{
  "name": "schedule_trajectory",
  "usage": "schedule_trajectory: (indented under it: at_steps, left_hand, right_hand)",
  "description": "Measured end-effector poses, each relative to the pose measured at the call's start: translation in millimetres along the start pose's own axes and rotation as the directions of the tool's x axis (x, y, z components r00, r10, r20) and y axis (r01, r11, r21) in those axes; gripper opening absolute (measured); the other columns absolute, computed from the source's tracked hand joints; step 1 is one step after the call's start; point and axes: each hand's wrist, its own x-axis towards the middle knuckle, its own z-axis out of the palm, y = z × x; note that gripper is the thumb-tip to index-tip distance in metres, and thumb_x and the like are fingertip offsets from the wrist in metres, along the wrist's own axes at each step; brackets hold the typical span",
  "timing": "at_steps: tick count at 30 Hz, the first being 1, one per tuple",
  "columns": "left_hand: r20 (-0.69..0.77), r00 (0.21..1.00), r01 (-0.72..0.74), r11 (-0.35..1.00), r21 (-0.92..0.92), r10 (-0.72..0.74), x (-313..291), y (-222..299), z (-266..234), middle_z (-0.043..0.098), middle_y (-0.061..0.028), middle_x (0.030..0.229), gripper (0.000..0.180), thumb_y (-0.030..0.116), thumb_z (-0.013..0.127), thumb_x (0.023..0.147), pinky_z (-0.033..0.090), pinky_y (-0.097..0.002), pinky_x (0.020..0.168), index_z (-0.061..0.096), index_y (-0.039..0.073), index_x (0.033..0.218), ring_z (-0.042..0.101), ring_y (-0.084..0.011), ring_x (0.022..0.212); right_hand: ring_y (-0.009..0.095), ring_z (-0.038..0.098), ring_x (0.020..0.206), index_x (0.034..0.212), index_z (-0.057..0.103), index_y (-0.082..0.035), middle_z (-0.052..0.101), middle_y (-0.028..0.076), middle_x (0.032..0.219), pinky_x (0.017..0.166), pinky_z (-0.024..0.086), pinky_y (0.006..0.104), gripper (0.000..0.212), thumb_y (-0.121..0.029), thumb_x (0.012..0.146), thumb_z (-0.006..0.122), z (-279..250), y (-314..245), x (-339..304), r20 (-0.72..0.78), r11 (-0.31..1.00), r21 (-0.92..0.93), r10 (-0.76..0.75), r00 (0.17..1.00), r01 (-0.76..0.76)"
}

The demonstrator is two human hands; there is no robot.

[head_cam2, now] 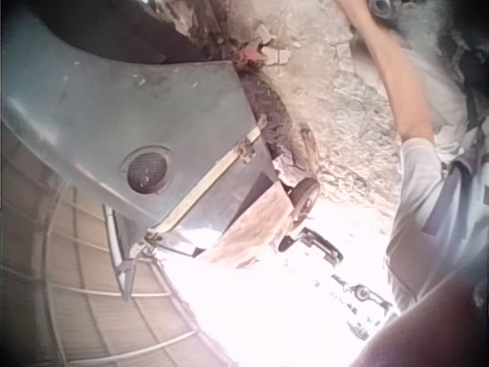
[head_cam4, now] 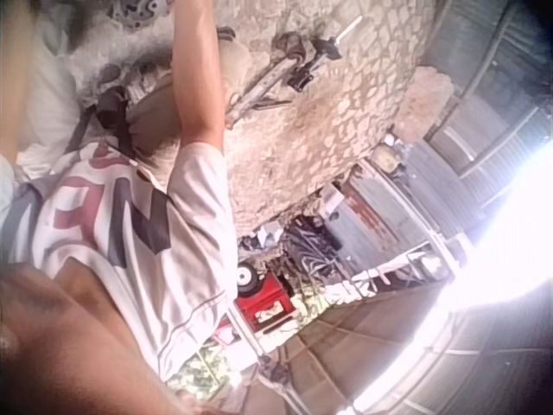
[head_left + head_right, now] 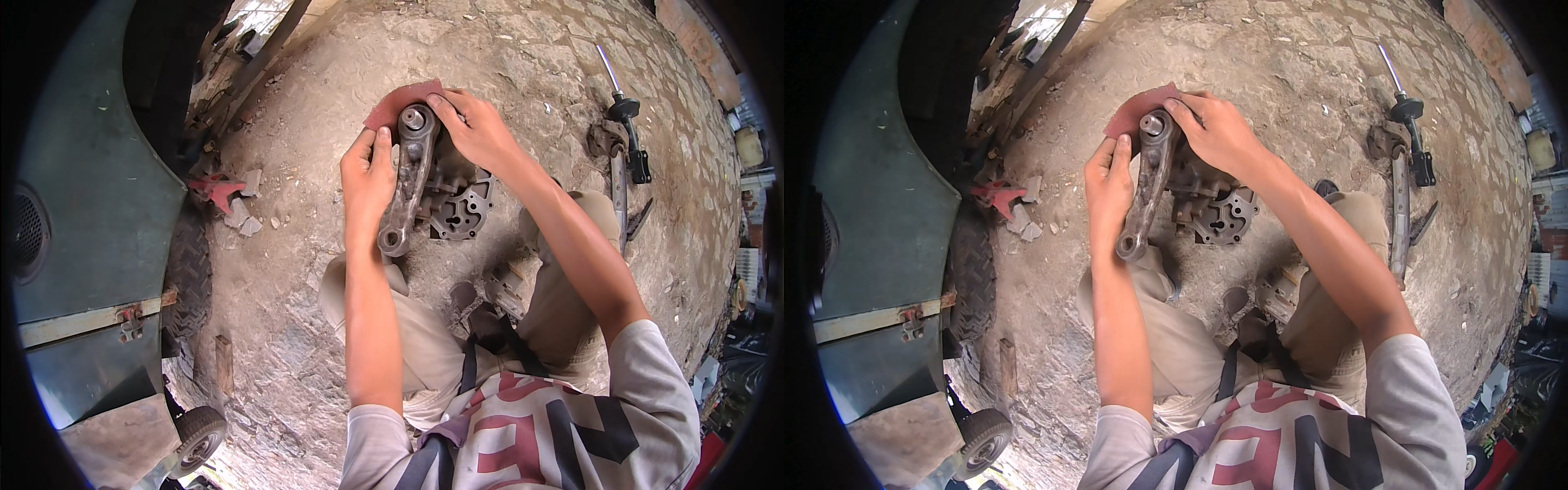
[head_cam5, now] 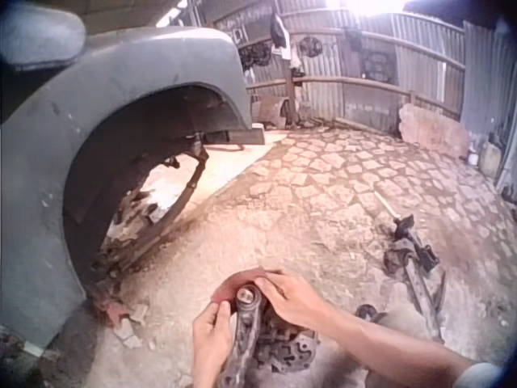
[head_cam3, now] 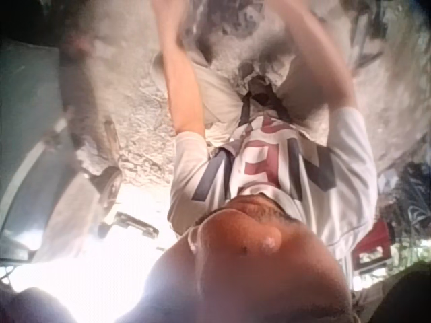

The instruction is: The person sits on the ground and sands a metal car part using a piece of sandpaper. They repeatedly rub the sandpaper over the surface, rotating the part to reach different areas.

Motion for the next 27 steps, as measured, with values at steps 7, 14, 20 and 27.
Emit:
schedule_trajectory:
  at_steps: [7, 14, 20, 27]
  left_hand:
    - [-0.079, 0.996, -0.042, 0.999, 0.016, 0.043, 2.9, -8.9, -2.4, 0.056, 0.0005, 0.077, 0.028, 0.018, 0.052, 0.104, 0.041, -0.0251, 0.067, 0.062, -0.003, 0.089, 0.044, -0.0069, 0.074]
    - [-0.094, 0.994, -0.053, 0.999, -0.008, 0.052, 0.1, -2.6, 2.7, 0.052, 0.0019, 0.073, 0.028, 0.018, 0.055, 0.103, 0.038, -0.0258, 0.063, 0.060, -0.003, 0.084, 0.043, -0.0064, 0.073]
    - [-0.132, 0.982, -0.137, 0.990, -0.022, 0.133, 4.0, -12.1, -4.1, 0.053, 0.0018, 0.071, 0.030, 0.016, 0.055, 0.102, 0.038, -0.0265, 0.062, 0.059, -0.004, 0.081, 0.042, -0.0062, 0.071]
    - [-0.097, 0.989, -0.103, 0.991, 0.089, 0.112, -0.6, -12.0, -6.0, 0.049, 0.0009, 0.066, 0.032, 0.017, 0.056, 0.102, 0.036, -0.0290, 0.058, 0.055, -0.005, 0.078, 0.039, -0.0069, 0.068]
  right_hand:
    - [0.043, 0.065, 0.101, 0.114, 0.069, 0.002, 0.068, 0.027, 0.109, 0.088, 0.051, 0.0443, 0.032, -0.025, 0.100, 0.058, -0.4, -11.5, -3.2, 0.030, 0.998, 0.054, 0.028, 0.999, -0.030]
    - [0.043, 0.064, 0.102, 0.116, 0.069, 0.002, 0.067, 0.026, 0.111, 0.089, 0.051, 0.0438, 0.034, -0.026, 0.100, 0.059, 3.1, -4.5, -5.2, 0.000, 1.000, 0.001, 0.013, 1.000, -0.013]
    - [0.042, 0.064, 0.105, 0.116, 0.069, 0.001, 0.068, 0.025, 0.112, 0.091, 0.050, 0.0437, 0.033, -0.025, 0.101, 0.058, 7.0, -2.1, -2.5, -0.035, 0.989, 0.050, -0.138, 0.990, 0.139]
    - [0.040, 0.063, 0.108, 0.114, 0.069, 0.001, 0.068, 0.023, 0.116, 0.092, 0.050, 0.0430, 0.031, -0.025, 0.101, 0.057, 6.3, -9.9, -5.6, 0.003, 0.999, 0.042, 0.001, 1.000, -0.001]
